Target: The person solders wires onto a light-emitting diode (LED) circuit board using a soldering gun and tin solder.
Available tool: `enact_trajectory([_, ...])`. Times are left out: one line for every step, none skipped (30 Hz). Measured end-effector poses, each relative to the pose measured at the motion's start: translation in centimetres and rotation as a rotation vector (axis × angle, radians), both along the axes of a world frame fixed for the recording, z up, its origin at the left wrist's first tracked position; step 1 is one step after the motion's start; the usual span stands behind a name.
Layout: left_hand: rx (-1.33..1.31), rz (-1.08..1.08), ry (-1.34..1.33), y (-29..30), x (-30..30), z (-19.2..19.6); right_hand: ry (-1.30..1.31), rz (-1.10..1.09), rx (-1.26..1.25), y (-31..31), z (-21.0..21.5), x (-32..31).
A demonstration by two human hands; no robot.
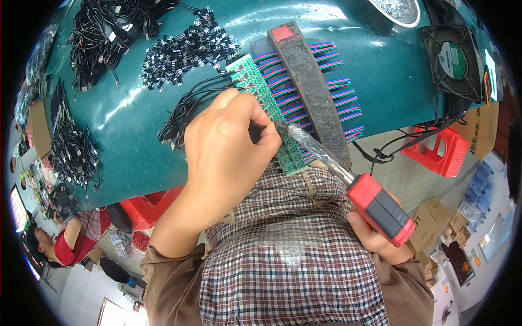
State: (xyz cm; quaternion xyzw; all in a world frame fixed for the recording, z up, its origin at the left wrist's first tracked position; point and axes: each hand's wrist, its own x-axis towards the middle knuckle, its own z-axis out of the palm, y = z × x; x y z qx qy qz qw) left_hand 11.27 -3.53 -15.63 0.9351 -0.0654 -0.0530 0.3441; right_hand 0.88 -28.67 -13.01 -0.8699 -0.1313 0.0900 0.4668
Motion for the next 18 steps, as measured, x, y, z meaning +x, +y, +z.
enact_trajectory([-0.001,-0.001,0.004,0.0,0.0,0.1,-0.047,0.034,-0.009,-0.1,0.1,0.1])
enact_trajectory([-0.001,0.001,0.004,0.1,0.0,0.1,-0.048,0.036,-0.009,-0.3,0.1,-0.3])
enact_trajectory([-0.01,0.003,0.007,0.1,0.0,0.2,0.049,-0.024,0.031,-0.5,-0.1,-1.0])
enact_trajectory([-0.019,0.004,0.011,0.0,0.0,0.2,0.146,-0.086,0.07,-0.8,-0.2,-1.6])
enact_trajectory([-0.02,0.004,0.011,0.0,0.0,0.2,0.146,-0.086,0.069,-0.9,-0.4,-2.0])
enact_trajectory([-0.021,0.002,0.012,0.0,0.0,0.1,0.177,-0.111,0.075,-1.0,-0.5,-2.2])
enact_trajectory([-0.019,0.002,0.012,0.0,0.0,0.2,0.208,-0.134,0.082,-1.1,-0.6,-2.3])
enact_trajectory([-0.019,0.003,0.011,0.0,0.0,0.1,0.208,-0.133,0.083,-1.1,-0.5,-2.3])
enact_trajectory([-0.02,-0.001,0.017,0.0,-0.1,0.1,0.209,-0.12,0.069,-1.1,-0.4,-2.2])
enact_trajectory([-0.023,-0.005,0.023,0.0,0.0,0.1,0.211,-0.107,0.054,-1.1,-0.4,-2.1])
enact_trajectory([-0.022,-0.004,0.022,0.0,0.0,0.1,0.21,-0.105,0.054,-1.1,-0.3,-2.2])
enact_trajectory([-0.018,-0.005,0.028,0.0,0.0,0.1,0.249,-0.125,0.047,-1.1,-0.3,-2.3])
enact_trajectory([-0.013,-0.006,0.032,0.0,0.0,0.2,0.286,-0.145,0.04,-1.2,-0.2,-2.4])
enact_trajectory([-0.013,-0.005,0.03,0.0,0.1,0.2,0.284,-0.143,0.039,-1.2,-0.1,-2.5])
enact_trajectory([-0.019,-0.006,0.028,0.1,0.1,0.2,0.281,-0.149,0.034,-1.4,-0.1,-2.6])
enact_trajectory([-0.024,-0.007,0.026,0.1,0.1,0.1,0.278,-0.154,0.031,-1.5,-0.2,-2.6])
enact_trajectory([-0.024,-0.004,0.023,0.1,0.1,0.1,0.275,-0.152,0.031,-1.5,-0.1,-2.5])
enact_trajectory([-0.029,-0.01,0.016,0.2,0.1,0.2,0.288,-0.151,0.007,-1.5,0.1,-2.3])
